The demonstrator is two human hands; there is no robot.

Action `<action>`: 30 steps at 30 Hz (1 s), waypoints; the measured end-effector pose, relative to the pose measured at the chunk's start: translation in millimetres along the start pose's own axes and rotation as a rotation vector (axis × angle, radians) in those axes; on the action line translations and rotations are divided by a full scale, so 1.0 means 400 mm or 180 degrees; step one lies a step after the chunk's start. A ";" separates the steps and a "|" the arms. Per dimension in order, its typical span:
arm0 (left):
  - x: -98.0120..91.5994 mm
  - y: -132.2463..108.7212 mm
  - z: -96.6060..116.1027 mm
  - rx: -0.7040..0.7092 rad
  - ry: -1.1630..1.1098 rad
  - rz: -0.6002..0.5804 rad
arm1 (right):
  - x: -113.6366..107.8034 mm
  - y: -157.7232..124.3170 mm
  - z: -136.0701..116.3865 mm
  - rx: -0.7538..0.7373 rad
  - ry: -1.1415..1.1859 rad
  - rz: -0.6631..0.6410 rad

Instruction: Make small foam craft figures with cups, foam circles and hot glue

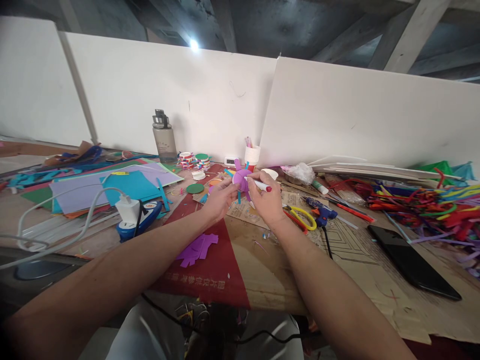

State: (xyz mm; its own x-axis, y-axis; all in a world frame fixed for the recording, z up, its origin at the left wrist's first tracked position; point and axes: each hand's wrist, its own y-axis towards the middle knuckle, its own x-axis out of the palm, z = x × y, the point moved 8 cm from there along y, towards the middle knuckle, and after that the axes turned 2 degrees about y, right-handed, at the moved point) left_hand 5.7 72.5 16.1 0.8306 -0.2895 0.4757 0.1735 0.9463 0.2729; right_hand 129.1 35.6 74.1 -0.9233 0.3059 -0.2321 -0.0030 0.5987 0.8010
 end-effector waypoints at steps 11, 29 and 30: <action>-0.001 0.003 0.001 0.0022 0.0014 0.0020 | 0.000 0.000 -0.002 -0.0003 0.0007 0.0005; 0.012 -0.007 0.004 0.0009 0.0031 -0.0096 | -0.002 0.000 -0.002 -0.0075 -0.0021 0.0023; 0.013 -0.007 0.003 0.0000 0.0044 -0.0097 | -0.002 0.000 -0.002 -0.0078 -0.0009 0.0030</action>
State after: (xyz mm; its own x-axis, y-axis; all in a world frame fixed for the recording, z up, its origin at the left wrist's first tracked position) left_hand 8.6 68.1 18.9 0.8321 -0.3161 0.4557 0.1987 0.9371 0.2872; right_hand 129.6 34.8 74.8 -0.9223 0.3135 -0.2260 -0.0038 0.5774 0.8164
